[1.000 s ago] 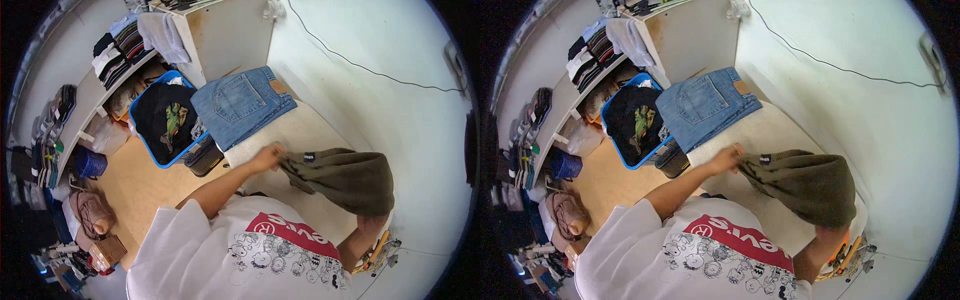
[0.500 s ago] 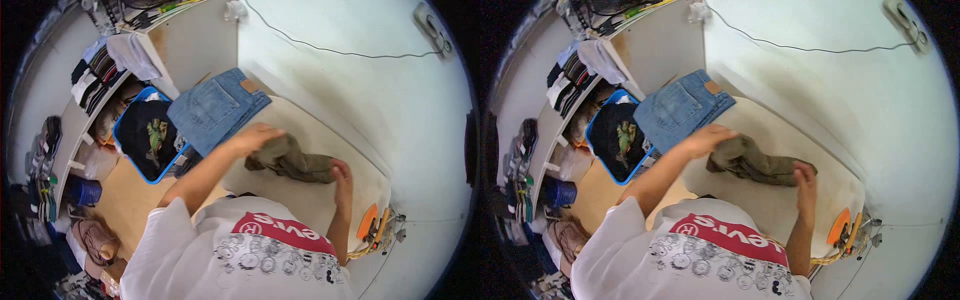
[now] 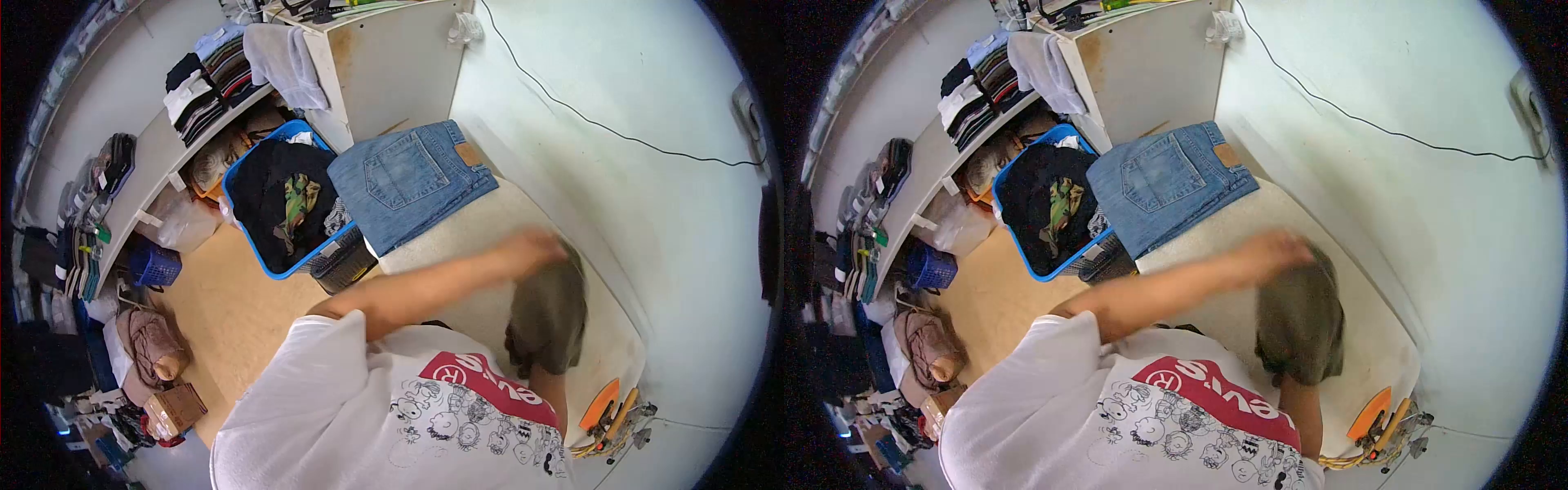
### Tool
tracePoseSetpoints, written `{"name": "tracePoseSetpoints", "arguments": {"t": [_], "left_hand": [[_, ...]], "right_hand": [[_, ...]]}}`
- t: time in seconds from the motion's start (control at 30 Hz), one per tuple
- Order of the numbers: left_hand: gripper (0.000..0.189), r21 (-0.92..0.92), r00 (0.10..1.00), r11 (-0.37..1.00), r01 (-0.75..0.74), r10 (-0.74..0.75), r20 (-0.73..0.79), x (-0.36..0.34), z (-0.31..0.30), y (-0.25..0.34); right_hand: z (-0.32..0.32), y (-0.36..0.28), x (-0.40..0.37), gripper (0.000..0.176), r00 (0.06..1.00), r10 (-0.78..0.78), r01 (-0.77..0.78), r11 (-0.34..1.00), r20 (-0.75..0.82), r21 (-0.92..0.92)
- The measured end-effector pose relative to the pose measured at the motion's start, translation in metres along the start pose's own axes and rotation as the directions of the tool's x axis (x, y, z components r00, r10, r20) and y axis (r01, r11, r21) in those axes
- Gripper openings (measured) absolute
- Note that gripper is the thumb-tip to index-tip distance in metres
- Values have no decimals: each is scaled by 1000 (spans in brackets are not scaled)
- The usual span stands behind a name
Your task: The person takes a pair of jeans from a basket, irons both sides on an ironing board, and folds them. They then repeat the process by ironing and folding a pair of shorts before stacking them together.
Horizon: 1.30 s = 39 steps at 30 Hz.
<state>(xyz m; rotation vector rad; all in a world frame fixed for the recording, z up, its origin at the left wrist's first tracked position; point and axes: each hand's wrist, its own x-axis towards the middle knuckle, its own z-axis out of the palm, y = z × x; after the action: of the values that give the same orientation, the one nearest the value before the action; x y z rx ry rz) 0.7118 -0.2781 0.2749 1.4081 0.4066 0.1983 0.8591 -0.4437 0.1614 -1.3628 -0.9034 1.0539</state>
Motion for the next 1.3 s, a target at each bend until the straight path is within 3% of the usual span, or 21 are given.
{"name": "tracePoseSetpoints", "arguments": {"t": [0.03, 0.07, 0.13, 0.17, 0.2, 0.23, 0.3, 0.33, 0.4, 0.47, 0.5, 0.57, 0.63, 0.7, 0.73, 0.83, 0.9, 1.03, 1.1, 1.17, 1.3], "left_hand": [[45, 164, 946, 956, -245, 272, -177, 19, -30, -30], [41, 110, 946, 984, -142, 168, -278, 25, -61, -27], [35, -109, 934, 983, -146, 100, -343, 46, -103, -41], [36, -145, 915, 978, -152, 83, -396, 63, -113, -49], [36, -150, 932, 977, -151, 90, -352, 66, -106, -36], [36, -92, 973, 986, -139, 119, -198, 66, -95, -9], [36, -33, 990, 989, -141, 142, 25, 68, -62, 41], [33, 270, 933, 905, -330, 269, 240, 67, -43, 64], [31, 534, 753, 560, -633, 284, 594, 59, -6, 108], [31, 462, 638, 485, -742, 301, 709, 50, 18, 141], [30, 406, 552, 420, -811, 321, 770, 48, 25, 152], [28, 355, 481, 358, -863, 372, 794, 51, 26, 176], [26, 492, 653, 502, -711, 212, 727, 40, 17, 207], [27, 433, 619, 560, -706, 191, 762, 48, -5, 205], [28, 386, 607, 627, -676, 177, 775, 54, -12, 202], [26, 354, 633, 698, -622, 184, 752, 60, -13, 197], [22, 386, 664, 692, -610, 179, 726, 57, 4, 198], [25, 232, 501, 575, -784, 367, 783, 51, 40, 195], [25, 205, 514, 631, -748, 355, 781, 52, 38, 199], [26, 275, 543, 620, -735, 296, 786, 56, 19, 199], [31, 437, 623, 593, -677, 144, 769, 78, -40, 196]], "right_hand": [[-9, -16, -34, 54, 992, -73, 60, 989, -100, -133], [-22, -31, -67, 54, 965, -167, 92, 938, -204, -335], [-65, -35, -134, 55, 891, -380, 8, 561, -249, -828], [-28, -99, -141, 53, 789, -438, 355, 897, -430, -264], [-4, -144, -160, 48, 718, -409, 231, 903, -563, -362], [9, -201, -154, 44, 812, -552, 468, 810, -189, -353], [14, -206, -147, 44, 564, -748, 608, 663, -350, -437], [17, -218, -139, 51, 614, -596, 376, 797, -517, -473], [30, -254, -92, 52, 774, -416, 99, 824, -477, -558], [11, -231, -50, 44, 854, -451, 300, 834, -259, -463], [11, -232, -40, 42, 893, -407, 328, 880, -191, -343], [14, -243, -40, 36, 908, -358, 254, 884, -219, -393], [10, -262, -51, 30, 923, -299, 176, 888, -241, -425], [2, -297, -79, 22, 952, -165, -18, 811, -258, -585], [-10, -295, -89, 22, 877, -447, 269, 761, -177, -591], [-29, -311, -107, 26, 871, -405, 183, 792, -278, -582], [-17, -296, -84, 33, 868, -408, 173, 783, -284, -597], [17, -291, -56, 35, 899, -389, 165, 727, -202, -667], [17, -311, -66, 36, 922, -323, 115, 757, -215, -643], [8, -341, -101, 34, 940, -187, -91, 669, -285, -738], [-15, -349, -159, 30, 841, -388, -5, 690, -377, -723]]}}
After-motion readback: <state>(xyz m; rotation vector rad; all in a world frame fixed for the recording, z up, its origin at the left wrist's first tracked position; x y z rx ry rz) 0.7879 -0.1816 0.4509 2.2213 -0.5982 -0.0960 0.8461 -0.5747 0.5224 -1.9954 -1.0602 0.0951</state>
